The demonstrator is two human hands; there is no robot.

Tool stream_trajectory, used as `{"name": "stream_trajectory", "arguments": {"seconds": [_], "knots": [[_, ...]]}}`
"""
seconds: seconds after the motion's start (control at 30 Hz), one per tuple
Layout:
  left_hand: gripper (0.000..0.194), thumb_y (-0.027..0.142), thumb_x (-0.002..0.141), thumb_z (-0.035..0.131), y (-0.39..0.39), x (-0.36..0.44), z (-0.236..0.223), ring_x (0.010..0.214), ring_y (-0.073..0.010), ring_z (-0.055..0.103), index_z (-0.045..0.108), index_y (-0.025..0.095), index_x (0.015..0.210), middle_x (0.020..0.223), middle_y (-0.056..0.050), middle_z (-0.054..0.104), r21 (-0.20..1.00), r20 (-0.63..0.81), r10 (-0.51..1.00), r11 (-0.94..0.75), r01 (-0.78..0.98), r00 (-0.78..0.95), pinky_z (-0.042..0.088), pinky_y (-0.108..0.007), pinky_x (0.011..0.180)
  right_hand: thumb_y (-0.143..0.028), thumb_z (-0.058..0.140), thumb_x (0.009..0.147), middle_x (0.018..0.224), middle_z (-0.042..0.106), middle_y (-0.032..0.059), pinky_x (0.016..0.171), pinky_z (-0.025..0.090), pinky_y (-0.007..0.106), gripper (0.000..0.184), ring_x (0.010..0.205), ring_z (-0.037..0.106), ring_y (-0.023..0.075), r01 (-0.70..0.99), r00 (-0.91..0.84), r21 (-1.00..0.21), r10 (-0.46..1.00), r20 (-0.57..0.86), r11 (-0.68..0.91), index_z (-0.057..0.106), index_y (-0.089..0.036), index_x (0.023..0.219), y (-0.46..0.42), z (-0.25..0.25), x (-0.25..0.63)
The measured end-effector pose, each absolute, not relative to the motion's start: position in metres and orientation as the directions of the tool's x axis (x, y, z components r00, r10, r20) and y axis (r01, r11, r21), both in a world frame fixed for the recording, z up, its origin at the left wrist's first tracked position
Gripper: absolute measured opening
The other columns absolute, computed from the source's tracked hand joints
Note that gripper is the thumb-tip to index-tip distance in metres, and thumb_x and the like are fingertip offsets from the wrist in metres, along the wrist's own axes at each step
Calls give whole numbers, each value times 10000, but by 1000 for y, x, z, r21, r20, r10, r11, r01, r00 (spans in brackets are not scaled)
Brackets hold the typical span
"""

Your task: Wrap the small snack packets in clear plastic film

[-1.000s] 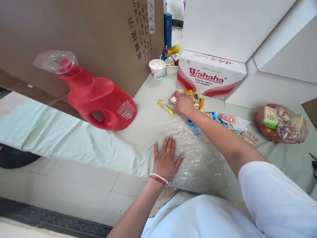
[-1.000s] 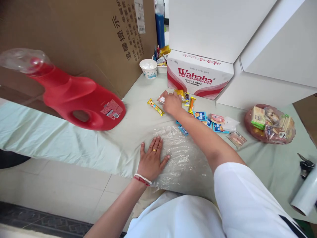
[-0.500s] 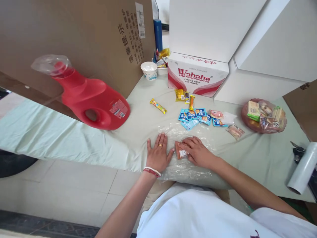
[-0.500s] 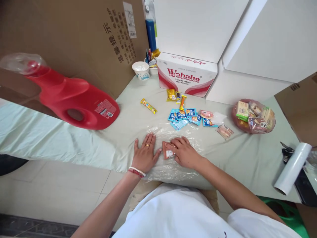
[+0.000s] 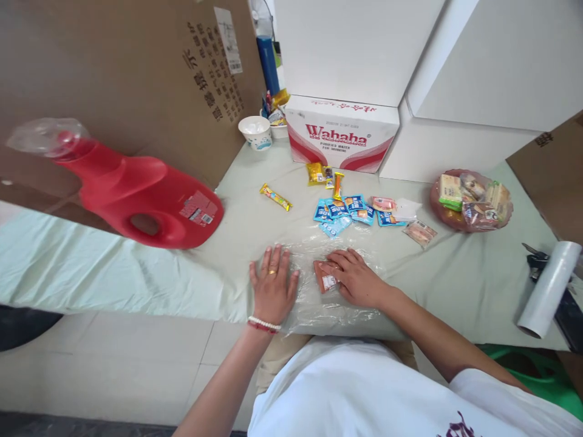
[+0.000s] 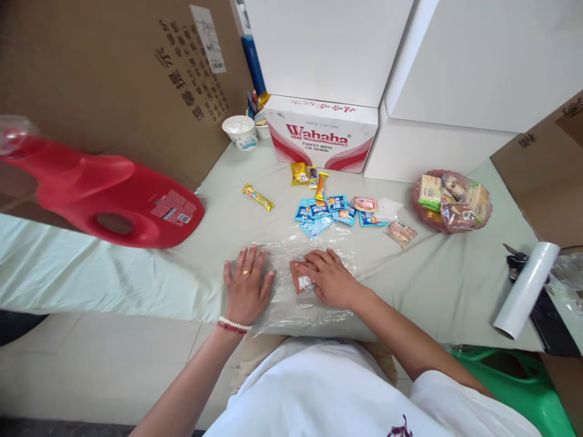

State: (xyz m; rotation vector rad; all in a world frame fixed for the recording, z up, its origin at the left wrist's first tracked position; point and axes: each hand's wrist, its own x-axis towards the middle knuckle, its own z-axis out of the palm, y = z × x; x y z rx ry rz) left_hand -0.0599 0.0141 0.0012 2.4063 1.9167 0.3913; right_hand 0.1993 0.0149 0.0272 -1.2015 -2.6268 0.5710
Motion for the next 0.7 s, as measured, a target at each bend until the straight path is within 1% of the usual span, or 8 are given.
{"name": "stream_trajectory", "arguments": {"seconds": [0.13, 0.2, 0.3, 0.4, 0.47, 0.53, 0.63, 0.7], "knots": [[512, 371, 1051, 364, 10, -78, -3, 1507, -327, 399, 479, 250, 1535, 1607, -108, 453, 192, 163, 934, -345, 919, 317, 69, -679, 1240, -163, 556, 824, 1557, 468, 141, 1192, 328, 522, 761, 1431, 395, 294, 628, -618, -502, 773, 143, 594, 402, -196, 1569, 30, 39, 222], [527, 392, 1050, 363, 10, -84, -8, 1486, -337, 428, 459, 247, 1547, 1601, -118, 460, 197, 129, 931, -361, 912, 341, 85, -695, 1226, -162, 515, 861, 1453, 567, 142, 1139, 390, 502, 634, 1340, 474, 299, 732, -440, -476, 872, 215, 487, 503, -189, 1494, 57, 45, 248], [563, 436, 1040, 389, 10, -86, -11, 1495, -353, 411, 446, 217, 1555, 1629, -143, 410, 189, 131, 929, -366, 911, 346, 127, -687, 1221, -150, 489, 888, 1374, 620, 170, 1103, 395, 520, 529, 1256, 521, 344, 922, -135, -330, 965, 224, 205, 604, -151, 1404, 119, 51, 293], [568, 427, 1022, 449, 6, -85, -9, 1519, -351, 376, 460, 220, 1551, 1640, -151, 387, 183, 233, 920, -361, 915, 317, 125, -644, 1242, -257, 595, 885, 1443, 568, 211, 1044, 435, 456, 611, 1222, 554, 364, 980, -92, -175, 996, 5, 91, 542, -103, 1475, 178, 53, 323], [541, 406, 1010, 492, 2, -86, -7, 1521, -334, 377, 489, 270, 1534, 1617, -127, 434, 190, 287, 899, -392, 900, 331, 81, -622, 1260, -291, 641, 868, 1334, 646, 198, 954, 472, 401, 582, 1130, 616, 345, 988, -125, -108, 973, -193, 105, 593, -133, 1426, 200, 54, 332], [512, 390, 1012, 495, -1, -88, -6, 1496, -313, 423, 499, 329, 1520, 1574, -93, 505, 203, 265, 876, -460, 865, 403, 23, -624, 1264, -280, 640, 866, 1215, 702, 172, 883, 479, 363, 473, 1050, 650, 321, 989, -145, -78, 955, -260, 129, 667, -170, 1325, 207, 53, 335], [513, 386, 1029, 436, -1, -92, -6, 1470, -317, 460, 464, 337, 1540, 1560, -86, 522, 217, 152, 870, -492, 843, 468, 10, -665, 1247, -246, 582, 892, 1173, 718, 171, 888, 478, 360, 381, 1057, 648, 311, 988, -124, -112, 984, -126, 110, 709, -171, 1243, 198, 52, 338], [525, 400, 1033, 409, 2, -93, -6, 1481, -331, 441, 451, 314, 1550, 1583, -99, 486, 221, 104, 885, -465, 857, 454, 58, -684, 1236, -235, 549, 902, 1180, 722, 169, 930, 484, 384, 386, 1082, 640, 306, 974, -82, -213, 997, 8, 82, 711, -159, 1243, 185, 56, 345]]}}
